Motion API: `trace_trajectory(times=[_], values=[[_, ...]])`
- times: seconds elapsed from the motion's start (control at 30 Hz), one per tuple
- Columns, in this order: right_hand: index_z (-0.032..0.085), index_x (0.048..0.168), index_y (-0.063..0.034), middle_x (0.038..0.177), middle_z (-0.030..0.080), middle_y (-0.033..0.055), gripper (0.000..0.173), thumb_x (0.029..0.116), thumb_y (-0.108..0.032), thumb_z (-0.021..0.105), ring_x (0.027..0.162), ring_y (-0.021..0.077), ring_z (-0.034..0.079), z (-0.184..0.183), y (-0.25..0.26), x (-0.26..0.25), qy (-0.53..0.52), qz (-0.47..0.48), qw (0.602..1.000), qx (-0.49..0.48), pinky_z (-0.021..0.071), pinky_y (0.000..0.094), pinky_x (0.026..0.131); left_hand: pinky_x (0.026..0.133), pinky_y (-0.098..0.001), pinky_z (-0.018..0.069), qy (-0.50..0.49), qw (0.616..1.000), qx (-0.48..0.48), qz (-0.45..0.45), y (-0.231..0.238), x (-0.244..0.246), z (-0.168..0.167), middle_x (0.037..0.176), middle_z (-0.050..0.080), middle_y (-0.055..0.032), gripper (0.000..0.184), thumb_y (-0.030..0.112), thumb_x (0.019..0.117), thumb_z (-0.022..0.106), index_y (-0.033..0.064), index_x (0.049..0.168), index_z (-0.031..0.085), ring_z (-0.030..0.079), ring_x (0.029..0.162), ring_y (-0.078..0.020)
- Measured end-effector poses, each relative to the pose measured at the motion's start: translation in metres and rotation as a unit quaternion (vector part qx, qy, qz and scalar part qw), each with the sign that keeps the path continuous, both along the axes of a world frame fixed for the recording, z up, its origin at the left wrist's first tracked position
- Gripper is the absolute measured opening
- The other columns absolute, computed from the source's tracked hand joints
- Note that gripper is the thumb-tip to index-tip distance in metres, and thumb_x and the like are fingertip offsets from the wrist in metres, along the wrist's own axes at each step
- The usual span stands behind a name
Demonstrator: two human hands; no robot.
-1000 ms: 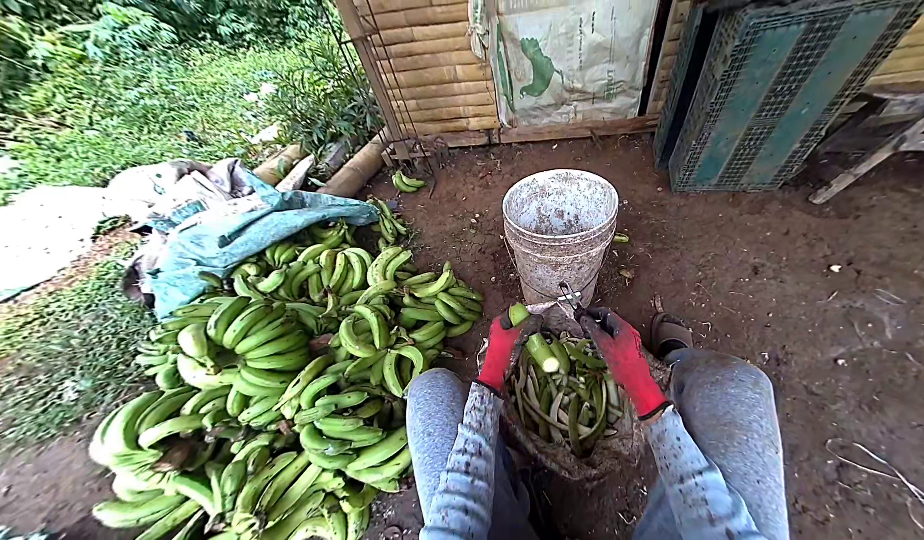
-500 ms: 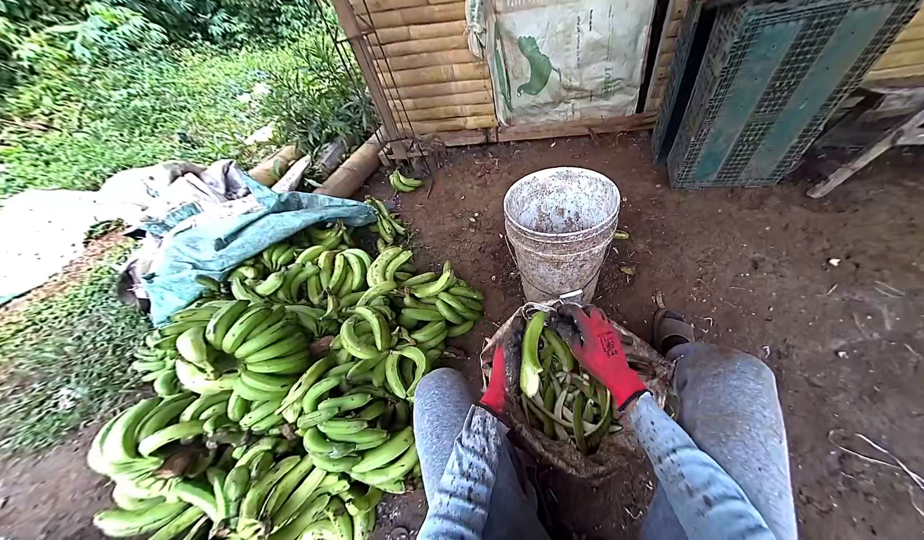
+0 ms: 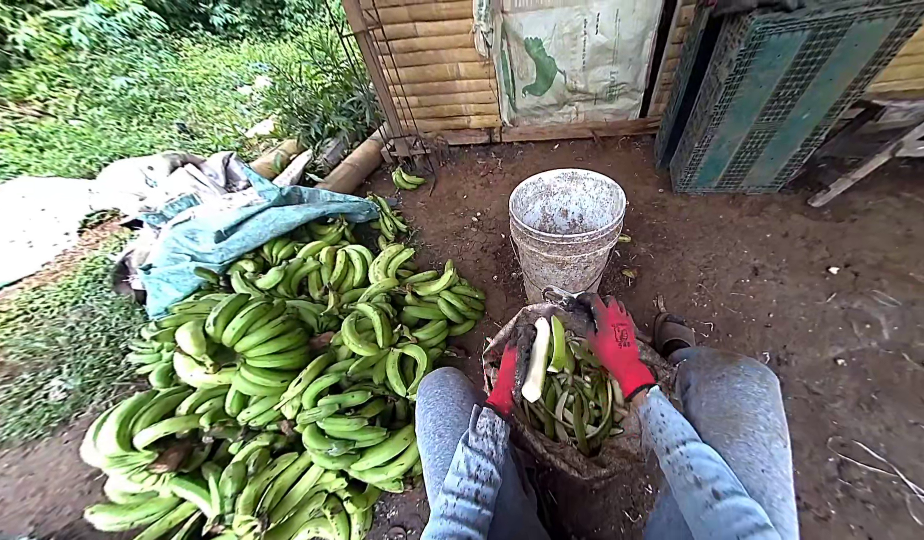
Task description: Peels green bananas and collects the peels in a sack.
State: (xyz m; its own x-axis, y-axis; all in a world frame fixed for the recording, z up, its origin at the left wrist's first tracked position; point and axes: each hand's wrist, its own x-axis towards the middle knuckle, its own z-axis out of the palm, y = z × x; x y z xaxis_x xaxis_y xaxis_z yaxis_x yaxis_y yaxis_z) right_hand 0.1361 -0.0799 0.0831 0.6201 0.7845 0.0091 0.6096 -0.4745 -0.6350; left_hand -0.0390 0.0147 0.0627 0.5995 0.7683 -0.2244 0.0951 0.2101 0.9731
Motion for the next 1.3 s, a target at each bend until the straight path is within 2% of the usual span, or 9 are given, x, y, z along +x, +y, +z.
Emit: trace_trajectory(times=[0.13,0.23,0.43,0.7,0.87,1.1,1.2,1.27,1.3], values=[[0.066,0.135,-0.0142,0.127,0.066,0.0174,0.041,0.0994,-0.033,0.06,0.118,0.0321,0.064,-0.002,-0.021,-0.024,0.048,0.083,0.993,0.074,0.0504,0.0499,0.104,0.084,-0.0323,0.0563,-0.036,0.993,0.02,0.115,0.019,0.009,0.009,0.109,0.067,-0.0124,0.042,0.027,0.1131,0.033,0.0001,0.136,0.055,0.065,0.091,-0.0138],[0.067,0.133,-0.0127,0.127,0.065,0.0214,0.042,0.0975,-0.034,0.061,0.119,0.0382,0.062,-0.001,-0.031,-0.049,0.015,0.153,0.987,0.05,0.0484,0.0549,0.104,0.078,-0.0336,0.0572,-0.135,0.98,-0.019,0.146,0.033,0.017,0.003,0.103,0.066,-0.011,0.042,0.03,0.1134,0.03,0.0036,0.135,0.054,0.065,0.086,-0.0156],[0.059,0.143,-0.012,0.136,0.059,0.0268,0.042,0.1018,-0.022,0.056,0.131,0.0452,0.054,0.002,0.002,0.001,-0.027,0.013,0.998,-0.055,0.041,0.0609,0.109,0.099,-0.0319,0.0527,0.058,0.995,0.048,-0.063,0.01,0.003,-0.002,0.126,0.066,-0.0145,0.041,0.023,0.1124,0.036,-0.0004,0.14,0.055,0.065,0.109,-0.0142],[0.068,0.137,-0.0171,0.117,0.071,0.0202,0.042,0.0975,-0.03,0.061,0.109,0.0401,0.068,-0.016,-0.032,-0.061,-0.086,0.153,0.974,0.146,0.0551,0.0553,0.093,0.092,-0.0399,0.0523,-0.053,0.968,-0.032,0.241,0.026,0.013,0.01,0.122,0.062,-0.0211,0.046,0.031,0.1134,0.031,-0.0016,0.139,0.052,0.063,0.105,-0.0233],[0.065,0.139,-0.0081,0.128,0.063,0.0302,0.043,0.0982,-0.017,0.056,0.121,0.0488,0.06,-0.006,-0.016,-0.05,-0.067,0.123,0.99,0.028,0.049,0.0593,0.101,0.073,-0.031,0.0578,-0.15,0.971,-0.046,0.179,0.012,0.015,0.011,0.092,0.067,-0.009,0.041,0.026,0.1134,0.028,0.0008,0.12,0.059,0.066,0.08,-0.0139],[0.064,0.141,-0.012,0.135,0.06,0.029,0.042,0.1,-0.016,0.055,0.127,0.0462,0.057,-0.017,-0.004,-0.036,-0.054,0.079,0.995,0.016,0.0435,0.0586,0.108,0.106,-0.0331,0.0449,0.121,0.984,0.12,0.05,-0.007,0.013,0.023,0.135,0.057,-0.0252,0.039,0.011,0.1114,0.035,-0.0094,0.142,0.047,0.057,0.122,-0.0221],[0.056,0.149,-0.0191,0.138,0.058,0.0258,0.046,0.1034,-0.018,0.05,0.126,0.0424,0.059,-0.013,0.008,-0.008,0.004,0.035,0.997,-0.07,0.0457,0.0564,0.107,0.123,-0.0424,0.0299,0.278,0.92,0.243,-0.13,-0.015,0.011,0.03,0.152,0.047,-0.0259,0.049,0.016,0.1085,0.041,-0.0057,0.152,0.039,0.043,0.145,-0.0309],[0.058,0.146,-0.0159,0.135,0.06,0.0259,0.043,0.1036,-0.018,0.051,0.124,0.0415,0.06,-0.018,0.003,-0.002,0.028,0.022,0.999,-0.02,0.0455,0.0551,0.108,0.114,-0.0355,0.0414,0.188,0.965,0.175,-0.058,-0.008,0.014,0.019,0.144,0.057,-0.0197,0.045,0.021,0.1115,0.038,-0.0015,0.151,0.044,0.056,0.132,-0.0223],[0.062,0.143,-0.0165,0.131,0.064,0.0237,0.042,0.1028,-0.02,0.053,0.121,0.0388,0.062,-0.02,-0.002,-0.008,0.026,0.038,0.998,0.045,0.0469,0.0528,0.107,0.091,-0.0309,0.0543,0.098,0.99,0.097,0.006,0.0,0.015,0.014,0.12,0.066,-0.015,0.04,0.023,0.1125,0.036,0.0009,0.142,0.052,0.066,0.103,-0.0171]])
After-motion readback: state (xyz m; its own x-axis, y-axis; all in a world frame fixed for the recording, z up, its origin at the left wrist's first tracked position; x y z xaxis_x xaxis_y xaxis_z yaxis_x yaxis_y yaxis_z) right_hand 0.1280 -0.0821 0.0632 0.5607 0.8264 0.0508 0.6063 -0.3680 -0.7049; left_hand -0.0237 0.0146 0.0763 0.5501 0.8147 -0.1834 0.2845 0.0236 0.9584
